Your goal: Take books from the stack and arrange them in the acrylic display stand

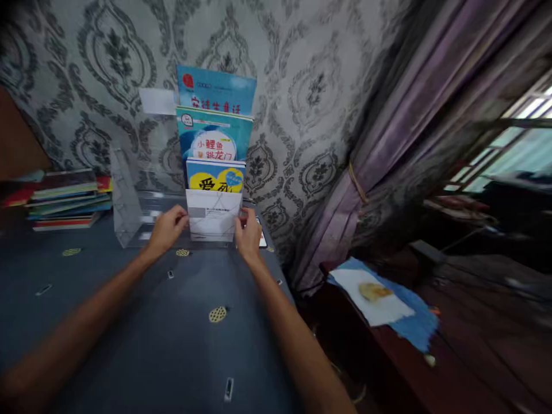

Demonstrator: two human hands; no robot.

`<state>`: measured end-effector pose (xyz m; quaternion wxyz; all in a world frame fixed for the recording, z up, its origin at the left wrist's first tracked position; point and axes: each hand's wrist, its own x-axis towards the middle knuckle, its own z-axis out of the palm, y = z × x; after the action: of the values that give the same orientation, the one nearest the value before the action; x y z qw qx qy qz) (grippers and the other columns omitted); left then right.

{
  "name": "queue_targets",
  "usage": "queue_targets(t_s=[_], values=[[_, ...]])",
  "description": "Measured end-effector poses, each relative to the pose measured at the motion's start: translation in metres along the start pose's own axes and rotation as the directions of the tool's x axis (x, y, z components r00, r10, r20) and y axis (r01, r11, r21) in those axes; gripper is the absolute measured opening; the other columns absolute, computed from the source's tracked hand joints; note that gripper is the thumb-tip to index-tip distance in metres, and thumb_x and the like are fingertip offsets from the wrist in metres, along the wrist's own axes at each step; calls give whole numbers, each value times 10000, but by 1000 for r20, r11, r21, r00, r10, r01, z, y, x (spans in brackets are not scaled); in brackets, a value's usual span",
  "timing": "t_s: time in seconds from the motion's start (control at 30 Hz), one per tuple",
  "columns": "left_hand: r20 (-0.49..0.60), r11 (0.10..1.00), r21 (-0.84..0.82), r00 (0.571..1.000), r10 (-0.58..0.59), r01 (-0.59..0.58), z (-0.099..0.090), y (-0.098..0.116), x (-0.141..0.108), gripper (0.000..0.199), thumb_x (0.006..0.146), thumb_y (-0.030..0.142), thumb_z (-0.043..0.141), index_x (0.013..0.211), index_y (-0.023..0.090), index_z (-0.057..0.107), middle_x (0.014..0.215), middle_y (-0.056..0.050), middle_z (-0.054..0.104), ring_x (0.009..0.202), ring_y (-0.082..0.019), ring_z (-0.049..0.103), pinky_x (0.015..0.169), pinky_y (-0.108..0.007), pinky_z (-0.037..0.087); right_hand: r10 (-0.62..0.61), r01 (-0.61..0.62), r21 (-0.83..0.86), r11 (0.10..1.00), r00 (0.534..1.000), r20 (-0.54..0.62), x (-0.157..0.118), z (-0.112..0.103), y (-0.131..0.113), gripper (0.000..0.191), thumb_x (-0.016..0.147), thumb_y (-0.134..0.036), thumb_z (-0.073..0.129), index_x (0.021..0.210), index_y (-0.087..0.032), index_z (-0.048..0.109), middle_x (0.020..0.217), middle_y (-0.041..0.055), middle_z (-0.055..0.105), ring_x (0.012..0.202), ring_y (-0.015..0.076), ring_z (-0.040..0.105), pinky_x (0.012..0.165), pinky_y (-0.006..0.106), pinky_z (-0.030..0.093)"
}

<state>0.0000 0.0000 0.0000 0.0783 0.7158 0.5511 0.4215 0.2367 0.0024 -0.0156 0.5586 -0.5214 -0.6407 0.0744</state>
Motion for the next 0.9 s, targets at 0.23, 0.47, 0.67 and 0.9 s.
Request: queue_targets(t_s=[0.23,0.47,0.67,0.9], values=[[-14,1000,1,1000,0,0,3,1,2,130,864,272,503,751,231,551,708,-18,665,688,-198,616,668,-292,389,54,-51,74,996,998,-36,1,3,5,242,826,-344,555,1025,-207,565,813,64,753,740,246,692,693,344,498],[-28,1000,-4,1000,-7,7,6,-3,3,158,883,296,515,761,224,584,692,-13,671,674,-191,619,657,-283,392,55,-55,77,996,998,-4,0,3,4,259,820,-343,535,1026,-196,592,813,63,746,749,245,690,693,343,495],[-44,1000,2,999,2,-2,7,-4,2,173,888,305,514,759,222,595,697,-16,666,682,-192,607,666,-288,373,51,-51,92,994,999,1,0,3,4,259,823,-338,534,1034,-201,597,807,54,739,738,242,684,680,341,493],[-60,1000,15,998,5,-4,6,-4,2,158,880,311,522,779,223,607,702,-21,649,694,-198,587,656,-290,353,59,-58,87,995,998,-10,2,3,7,304,819,-340,543,1080,-197,605,817,55,747,762,255,697,684,349,496]])
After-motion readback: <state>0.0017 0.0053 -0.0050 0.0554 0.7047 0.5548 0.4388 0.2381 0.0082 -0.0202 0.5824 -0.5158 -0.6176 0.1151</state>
